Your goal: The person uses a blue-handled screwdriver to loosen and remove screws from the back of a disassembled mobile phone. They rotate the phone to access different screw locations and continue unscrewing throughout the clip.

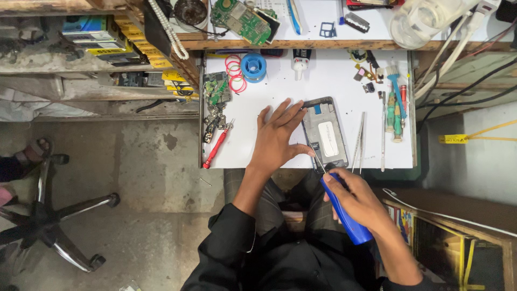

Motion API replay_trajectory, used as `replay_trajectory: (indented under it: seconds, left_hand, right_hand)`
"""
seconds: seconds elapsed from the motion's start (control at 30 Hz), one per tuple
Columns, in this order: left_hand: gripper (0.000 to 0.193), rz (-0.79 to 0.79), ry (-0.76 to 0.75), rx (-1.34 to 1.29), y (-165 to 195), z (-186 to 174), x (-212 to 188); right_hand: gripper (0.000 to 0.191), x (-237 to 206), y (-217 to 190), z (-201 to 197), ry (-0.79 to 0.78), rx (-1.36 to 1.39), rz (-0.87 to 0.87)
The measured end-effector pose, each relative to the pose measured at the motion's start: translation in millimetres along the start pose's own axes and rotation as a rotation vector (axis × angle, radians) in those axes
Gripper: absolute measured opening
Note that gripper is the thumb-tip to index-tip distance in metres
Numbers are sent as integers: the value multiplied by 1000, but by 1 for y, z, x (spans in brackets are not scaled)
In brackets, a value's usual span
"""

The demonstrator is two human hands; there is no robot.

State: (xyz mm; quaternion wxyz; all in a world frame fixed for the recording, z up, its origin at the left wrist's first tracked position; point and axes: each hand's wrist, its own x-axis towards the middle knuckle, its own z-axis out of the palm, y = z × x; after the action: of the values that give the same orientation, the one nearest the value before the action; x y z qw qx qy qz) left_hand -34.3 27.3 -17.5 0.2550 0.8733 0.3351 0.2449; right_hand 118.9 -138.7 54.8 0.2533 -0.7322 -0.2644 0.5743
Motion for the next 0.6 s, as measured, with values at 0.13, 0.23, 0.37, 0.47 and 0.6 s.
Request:
replay_trajectory:
  seconds: [0.13,0.23,0.37,0.47,0.6]
  left_hand:
    - [102,2,9,-1,0,0,1]
    - [101,2,15,8,0,-1,2]
    - [109,12,41,11,1,-2,3]
    - [109,6,30,36,2,-2,4]
    - [110,6,15,40,2,-4,8]
  right_hand:
    - [38,0,-10,-6,-17,-77,-17]
    - [38,1,-24,-14,-34,-193,-2]
    - [39,3,-39,-12,-20,-252,17]
    - [40,7,-48,-13,-26,-243,22]
    - [42,15,-56,-15,-29,-246,36]
